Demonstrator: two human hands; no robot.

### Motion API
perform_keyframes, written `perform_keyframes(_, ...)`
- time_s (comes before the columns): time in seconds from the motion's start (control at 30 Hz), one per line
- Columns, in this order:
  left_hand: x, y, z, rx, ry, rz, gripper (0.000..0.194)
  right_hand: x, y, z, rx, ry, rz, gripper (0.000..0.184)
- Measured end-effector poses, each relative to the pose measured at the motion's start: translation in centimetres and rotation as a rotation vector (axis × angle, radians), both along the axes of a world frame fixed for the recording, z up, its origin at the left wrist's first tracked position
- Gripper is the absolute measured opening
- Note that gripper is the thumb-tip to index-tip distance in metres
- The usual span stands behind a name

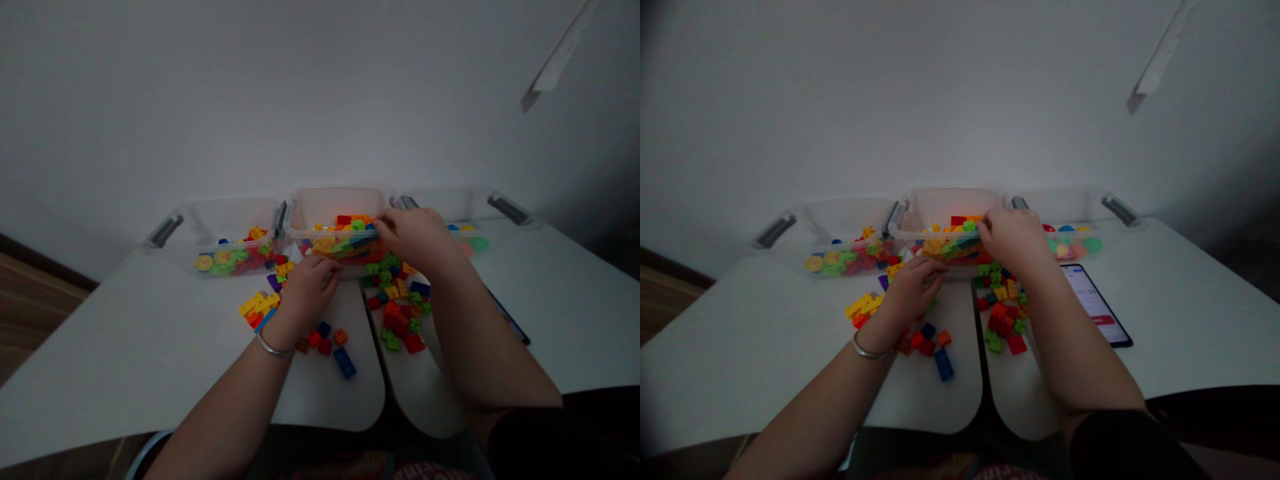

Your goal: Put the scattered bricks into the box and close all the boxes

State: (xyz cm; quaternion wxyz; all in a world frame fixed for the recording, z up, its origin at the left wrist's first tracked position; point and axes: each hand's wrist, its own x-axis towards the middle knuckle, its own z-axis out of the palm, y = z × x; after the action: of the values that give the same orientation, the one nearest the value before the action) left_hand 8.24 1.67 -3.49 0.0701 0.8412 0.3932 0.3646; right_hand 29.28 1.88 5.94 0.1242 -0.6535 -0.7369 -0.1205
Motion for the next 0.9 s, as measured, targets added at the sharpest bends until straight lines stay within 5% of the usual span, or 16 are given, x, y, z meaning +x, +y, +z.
perform_keyframes(0.23,0.0,-0.1,0.4,-0.042,-0.055,0.073,0.015,-0.2,-1.0,0.5,0.112,0.102,0.087,0.032)
perform_keyframes(0.43,0.0,0.2,0.7,-0.130,-0.386,0.102,0.014,-1.3,-2.0,0.4,0.133,0.240,0.285,0.022)
perform_keyframes(0.7,-0.1,0.4,1.2,-0.333,-0.827,0.135,0.009,-2.9,-2.4,0.0,-0.027,0.206,0.473,0.020)
perform_keyframes(0.9,0.0,0.4,1.2,-0.307,-0.937,0.094,0.011,-4.8,-1.6,-2.6,-0.306,0.010,0.681,0.025)
